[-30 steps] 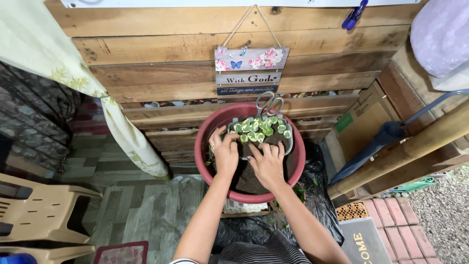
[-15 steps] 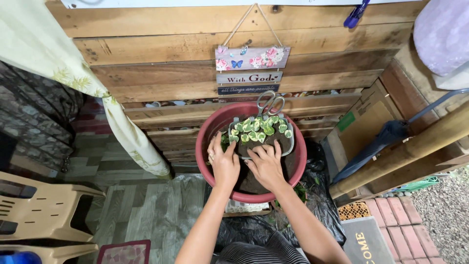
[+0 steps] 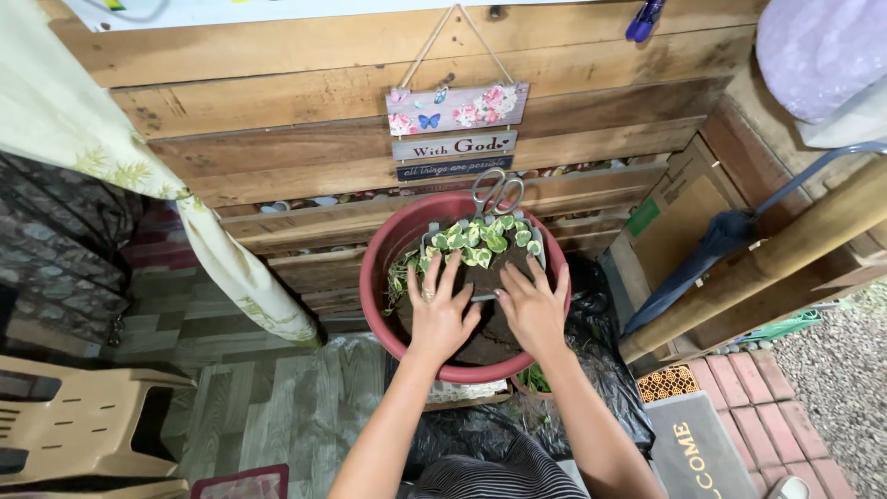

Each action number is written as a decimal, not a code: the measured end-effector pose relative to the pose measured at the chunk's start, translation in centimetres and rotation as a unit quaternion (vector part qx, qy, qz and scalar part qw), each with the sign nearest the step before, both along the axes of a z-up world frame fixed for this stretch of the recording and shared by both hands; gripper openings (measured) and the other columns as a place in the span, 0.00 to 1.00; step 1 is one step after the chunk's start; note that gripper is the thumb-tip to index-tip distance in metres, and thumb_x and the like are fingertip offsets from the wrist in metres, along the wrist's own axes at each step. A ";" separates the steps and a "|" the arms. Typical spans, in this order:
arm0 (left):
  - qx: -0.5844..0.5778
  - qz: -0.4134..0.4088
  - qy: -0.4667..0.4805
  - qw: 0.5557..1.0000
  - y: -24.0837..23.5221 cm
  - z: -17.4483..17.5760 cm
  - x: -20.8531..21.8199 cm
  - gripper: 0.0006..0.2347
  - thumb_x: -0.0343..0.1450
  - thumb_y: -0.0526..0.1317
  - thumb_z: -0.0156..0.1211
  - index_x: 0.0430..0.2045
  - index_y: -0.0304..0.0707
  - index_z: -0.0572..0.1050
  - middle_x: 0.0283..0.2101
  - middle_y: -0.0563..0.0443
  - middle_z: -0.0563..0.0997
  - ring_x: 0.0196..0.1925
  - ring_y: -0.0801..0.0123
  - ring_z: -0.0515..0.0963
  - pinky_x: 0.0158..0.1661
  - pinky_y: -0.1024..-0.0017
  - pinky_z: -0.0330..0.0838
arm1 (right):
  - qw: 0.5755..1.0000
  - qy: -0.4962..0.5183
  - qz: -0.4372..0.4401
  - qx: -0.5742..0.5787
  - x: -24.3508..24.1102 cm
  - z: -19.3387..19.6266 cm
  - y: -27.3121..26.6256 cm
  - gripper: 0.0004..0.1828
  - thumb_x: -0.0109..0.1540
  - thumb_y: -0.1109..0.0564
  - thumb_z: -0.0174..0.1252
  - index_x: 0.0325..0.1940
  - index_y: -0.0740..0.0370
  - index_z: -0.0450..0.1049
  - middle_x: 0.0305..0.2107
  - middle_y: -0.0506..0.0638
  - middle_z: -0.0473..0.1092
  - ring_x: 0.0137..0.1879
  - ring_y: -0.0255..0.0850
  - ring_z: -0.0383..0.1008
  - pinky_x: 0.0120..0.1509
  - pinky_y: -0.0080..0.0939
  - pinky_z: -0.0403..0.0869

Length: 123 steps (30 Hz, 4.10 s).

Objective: The person plants small green seedlings into a red pot filled with soil. They use their hands to arrange the seedlings and press the soil around them. A pair of scissors is visible resting on the pot's edge.

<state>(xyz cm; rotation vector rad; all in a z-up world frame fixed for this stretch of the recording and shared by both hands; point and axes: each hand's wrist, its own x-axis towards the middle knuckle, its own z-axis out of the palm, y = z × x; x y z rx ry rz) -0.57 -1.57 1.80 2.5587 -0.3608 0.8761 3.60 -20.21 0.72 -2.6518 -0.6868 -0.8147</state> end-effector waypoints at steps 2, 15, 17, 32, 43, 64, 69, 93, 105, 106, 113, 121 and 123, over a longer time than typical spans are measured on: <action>0.005 0.006 0.004 1.000 -0.1 -0.4 0.2 0.14 0.63 0.45 0.66 0.37 0.37 0.84 0.70 0.38 0.63 0.73 0.41 0.55 0.67 0.29 0.40 | 1.000 -0.005 -0.012 0.001 0.4 -0.8 -0.4 0.20 0.64 0.48 0.58 0.57 0.57 0.79 0.57 0.46 0.73 0.71 0.49 0.62 0.77 0.73 0.44; -0.165 0.104 -0.061 0.979 2.1 -0.7 -0.7 0.11 0.67 0.34 0.60 0.42 0.37 0.80 0.67 0.35 0.65 0.73 0.38 0.59 0.69 0.41 0.49 | 0.994 -0.038 0.018 0.105 3.9 0.8 2.7 0.02 0.54 0.60 0.66 0.29 0.54 0.79 0.35 0.47 0.68 0.52 0.51 0.65 0.59 0.56 0.61; -0.172 0.101 -0.070 0.977 3.3 -0.6 -1.3 0.10 0.67 0.33 0.60 0.41 0.38 0.80 0.68 0.35 0.65 0.72 0.37 0.59 0.69 0.43 0.51 | 0.992 -0.030 0.001 0.122 4.1 -0.4 2.2 0.04 0.54 0.61 0.66 0.29 0.54 0.78 0.36 0.49 0.68 0.51 0.52 0.65 0.57 0.55 0.61; -0.249 0.124 -0.040 0.960 5.7 -3.8 -1.5 0.11 0.64 0.27 0.57 0.38 0.36 0.80 0.64 0.38 0.68 0.69 0.42 0.64 0.67 0.51 0.58 | 0.991 0.043 -0.010 0.126 -0.3 1.2 2.9 0.04 0.54 0.60 0.67 0.32 0.57 0.79 0.35 0.48 0.69 0.50 0.52 0.64 0.57 0.54 0.59; -0.185 0.092 -0.030 0.978 5.4 -2.5 -1.8 0.09 0.65 0.33 0.62 0.37 0.38 0.82 0.64 0.37 0.69 0.70 0.41 0.63 0.66 0.50 0.59 | 0.990 0.083 -0.024 0.107 1.8 -0.6 3.4 0.02 0.53 0.62 0.64 0.27 0.57 0.79 0.32 0.49 0.70 0.49 0.51 0.65 0.58 0.53 0.60; 0.062 0.080 0.074 0.992 -4.3 -1.1 0.6 0.25 0.68 0.55 0.62 0.44 0.26 0.80 0.70 0.35 0.58 0.74 0.42 0.52 0.68 0.31 0.37 | 0.958 0.138 -0.181 0.177 10.3 -12.4 -11.2 0.08 0.58 0.60 0.59 0.40 0.55 0.80 0.43 0.53 0.73 0.55 0.56 0.67 0.59 0.58 0.64; 0.040 0.087 0.091 0.991 -7.4 -1.0 2.3 0.26 0.68 0.55 0.60 0.50 0.28 0.78 0.73 0.37 0.55 0.75 0.43 0.49 0.67 0.29 0.35 | 0.966 0.032 -0.058 0.248 7.3 -5.6 -10.7 0.14 0.62 0.62 0.57 0.51 0.56 0.78 0.45 0.52 0.70 0.56 0.52 0.68 0.63 0.53 0.63; -0.518 0.248 0.067 0.816 -1.5 -7.2 0.4 0.32 0.78 0.51 0.41 0.72 0.24 0.45 0.78 0.34 0.45 0.80 0.49 0.41 0.73 0.62 0.36 | 0.776 0.264 0.192 0.540 4.7 -6.5 -6.0 0.45 0.67 0.57 0.52 0.81 0.65 0.35 0.78 0.60 0.39 0.83 0.50 0.40 0.81 0.48 0.49; -0.607 0.050 0.158 0.777 -0.1 -5.9 3.0 0.36 0.75 0.60 0.34 0.74 0.36 0.38 0.79 0.44 0.39 0.80 0.61 0.39 0.72 0.67 0.36 | 0.857 0.264 0.190 0.398 5.8 -5.7 -3.5 0.55 0.61 0.57 0.62 0.81 0.68 0.33 0.79 0.65 0.36 0.84 0.50 0.37 0.82 0.43 0.44; -0.606 0.046 0.162 0.778 0.4 -5.9 3.3 0.36 0.75 0.60 0.34 0.74 0.36 0.38 0.79 0.44 0.39 0.80 0.61 0.39 0.72 0.67 0.36 | 0.858 0.262 0.186 0.401 5.6 -5.5 -3.5 0.55 0.61 0.57 0.62 0.81 0.68 0.33 0.79 0.65 0.36 0.84 0.50 0.37 0.82 0.43 0.44; -0.600 -0.075 0.295 0.740 4.9 -4.9 4.6 0.38 0.73 0.66 0.31 0.75 0.46 0.36 0.80 0.52 0.40 0.80 0.63 0.41 0.70 0.58 0.44 | 0.925 0.228 0.102 0.288 3.3 -1.5 -1.3 0.67 0.52 0.56 0.73 0.78 0.72 0.31 0.75 0.68 0.29 0.81 0.60 0.38 0.80 0.45 0.48; -0.250 0.100 0.137 0.953 12.7 -1.2 3.8 0.10 0.73 0.36 0.57 0.44 0.38 0.82 0.48 0.40 0.83 0.50 0.51 0.84 0.52 0.64 0.77 | 0.948 0.208 0.041 0.236 2.7 -1.8 -1.0 0.65 0.52 0.56 0.73 0.78 0.73 0.34 0.77 0.69 0.27 0.82 0.61 0.37 0.81 0.48 0.50; -0.142 0.079 0.043 0.986 14.1 -3.0 4.3 0.10 0.66 0.26 0.57 0.36 0.35 0.82 0.42 0.36 0.82 0.43 0.42 0.82 0.47 0.55 0.76 | 0.952 0.211 0.027 0.219 2.4 -1.3 -0.8 0.63 0.53 0.55 0.72 0.78 0.73 0.35 0.77 0.69 0.29 0.82 0.62 0.37 0.80 0.48 0.51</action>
